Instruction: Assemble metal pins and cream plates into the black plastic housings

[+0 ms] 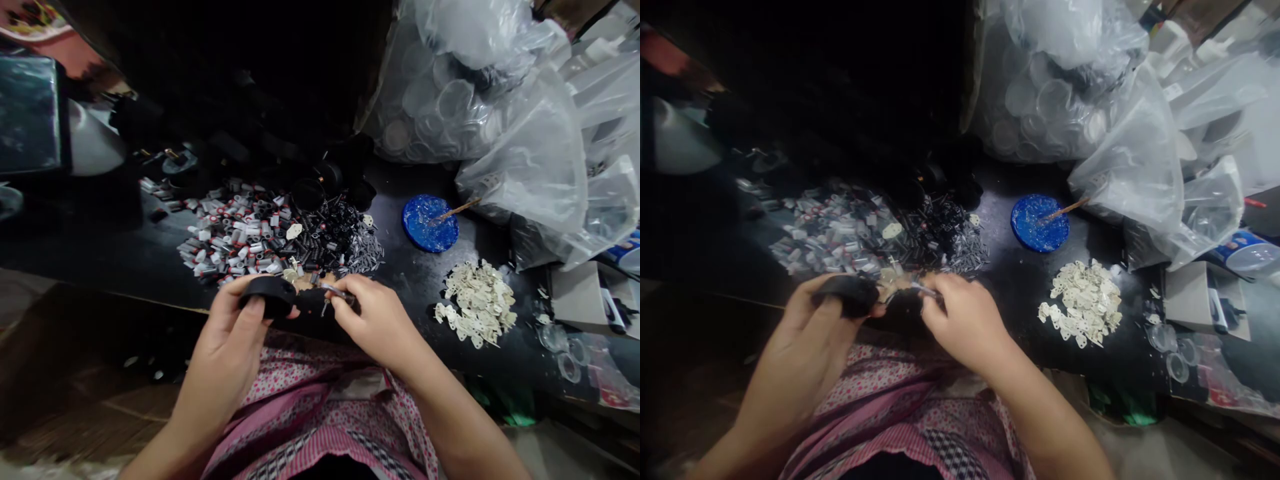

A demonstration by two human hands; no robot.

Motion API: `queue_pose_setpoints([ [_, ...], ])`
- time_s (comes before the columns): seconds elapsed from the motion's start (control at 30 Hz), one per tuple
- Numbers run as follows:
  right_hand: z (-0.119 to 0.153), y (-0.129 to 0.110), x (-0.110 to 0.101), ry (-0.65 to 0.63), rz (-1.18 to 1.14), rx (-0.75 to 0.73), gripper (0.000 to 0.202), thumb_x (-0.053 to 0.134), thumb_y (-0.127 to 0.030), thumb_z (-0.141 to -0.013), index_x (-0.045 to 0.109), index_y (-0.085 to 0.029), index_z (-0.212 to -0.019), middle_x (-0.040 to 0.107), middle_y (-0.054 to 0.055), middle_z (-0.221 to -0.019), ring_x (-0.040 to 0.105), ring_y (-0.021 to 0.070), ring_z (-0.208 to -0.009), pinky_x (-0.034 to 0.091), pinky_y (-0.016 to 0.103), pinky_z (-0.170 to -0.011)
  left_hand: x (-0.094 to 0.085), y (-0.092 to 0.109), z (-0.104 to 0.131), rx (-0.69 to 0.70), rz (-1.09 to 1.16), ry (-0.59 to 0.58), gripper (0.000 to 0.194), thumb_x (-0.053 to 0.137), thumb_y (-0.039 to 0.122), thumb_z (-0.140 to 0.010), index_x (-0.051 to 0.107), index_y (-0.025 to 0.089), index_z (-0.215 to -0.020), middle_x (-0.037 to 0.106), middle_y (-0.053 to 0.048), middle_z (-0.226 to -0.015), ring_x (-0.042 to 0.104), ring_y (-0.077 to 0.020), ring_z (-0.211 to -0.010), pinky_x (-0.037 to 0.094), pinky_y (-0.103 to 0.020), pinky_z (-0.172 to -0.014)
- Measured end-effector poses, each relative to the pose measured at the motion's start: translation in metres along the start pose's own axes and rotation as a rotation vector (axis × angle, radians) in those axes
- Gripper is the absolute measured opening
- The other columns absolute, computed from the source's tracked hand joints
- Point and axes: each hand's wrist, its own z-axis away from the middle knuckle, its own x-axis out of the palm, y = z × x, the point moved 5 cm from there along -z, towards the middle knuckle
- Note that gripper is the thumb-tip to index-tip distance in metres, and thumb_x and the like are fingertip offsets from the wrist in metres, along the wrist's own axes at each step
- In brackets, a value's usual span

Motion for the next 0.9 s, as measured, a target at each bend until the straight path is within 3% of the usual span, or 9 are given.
queue_pose_setpoints([
  [0.1, -0.019, -0.004, 0.009, 0.088, 0.416, -0.034, 0.016, 0.052, -0.02, -0.095, 0.067, -0.018, -0.101, 0.074, 0.009, -0.105, 0.068, 0.0242, -0.092, 0.046, 0.039, -0.084, 0.011, -0.009, -0.001, -0.07, 0.074, -0.031, 0.016, 0.073, 0.037, -0.088, 0.071, 0.029, -0.102, 0.074, 0.0, -0.102, 0.067, -0.018, -0.089, 0.056, -0.024, -0.083],
  [0.27, -0.034, -0.011, 0.019, 0.039, 0.66, -0.073, 0.017, 0.049, -0.019, -0.095, 0.065, -0.013, -0.099, 0.073, 0.012, -0.094, 0.068, 0.0253, -0.079, 0.046, 0.041, -0.082, 0.006, -0.016, -0.008, -0.128, 0.143, -0.041, 0.014, 0.073, 0.029, -0.088, 0.072, 0.027, -0.102, 0.072, 0.0, -0.103, 0.066, -0.0171, -0.094, 0.058, -0.023, -0.082],
  [0.37, -0.031, -0.01, 0.015, 0.038, 0.561, -0.073, 0.012, 0.053, -0.019, -0.092, 0.065, -0.015, -0.093, 0.073, 0.01, -0.091, 0.067, 0.0239, -0.078, 0.045, 0.039, -0.081, 0.008, -0.015, -0.01, -0.166, 0.18, -0.056, 0.013, 0.07, 0.027, -0.09, 0.07, 0.024, -0.104, 0.074, -0.002, -0.104, 0.069, -0.0176, -0.093, 0.06, -0.027, -0.084],
  [0.47, -0.021, -0.002, 0.008, 0.089, 0.201, -0.031, 0.007, 0.058, -0.02, -0.089, 0.063, -0.019, -0.085, 0.072, 0.003, -0.084, 0.064, 0.0179, -0.074, 0.044, 0.031, -0.073, 0.02, -0.017, -0.008, -0.276, 0.28, -0.124, 0.011, 0.067, 0.026, -0.093, 0.07, 0.024, -0.104, 0.075, -0.004, -0.109, 0.072, -0.0219, -0.099, 0.061, -0.035, -0.088],
  [0.57, -0.008, 0.006, 0.001, 0.176, -0.055, -0.003, 0.007, 0.059, -0.02, -0.086, 0.061, -0.021, -0.08, 0.068, -0.001, -0.076, 0.06, 0.0147, -0.069, 0.042, 0.026, -0.068, 0.035, -0.021, -0.003, -0.342, 0.356, -0.214, 0.013, 0.064, 0.025, -0.095, 0.071, 0.022, -0.105, 0.075, -0.006, -0.115, 0.071, -0.0215, -0.102, 0.059, -0.036, -0.092],
  [0.8, 0.007, 0.006, -0.002, 0.305, -0.02, -0.077, 0.005, 0.061, -0.019, -0.085, 0.062, -0.02, -0.081, 0.069, -0.001, -0.078, 0.061, 0.0162, -0.073, 0.041, 0.031, -0.075, 0.045, -0.032, 0.001, -0.328, 0.344, -0.219, 0.018, 0.068, 0.029, -0.092, 0.072, 0.024, -0.109, 0.076, -0.005, -0.112, 0.072, -0.0196, -0.097, 0.06, -0.029, -0.085],
  [0.9, 0.009, 0.005, -0.001, 0.327, 0.006, -0.115, 0.005, 0.062, -0.017, -0.087, 0.064, -0.02, -0.084, 0.071, 0.001, -0.082, 0.063, 0.017, -0.078, 0.041, 0.031, -0.077, 0.042, -0.031, 0.002, -0.244, 0.293, -0.18, 0.019, 0.073, 0.032, -0.089, 0.073, 0.026, -0.107, 0.075, -0.002, -0.108, 0.07, -0.0172, -0.099, 0.058, -0.025, -0.087],
])
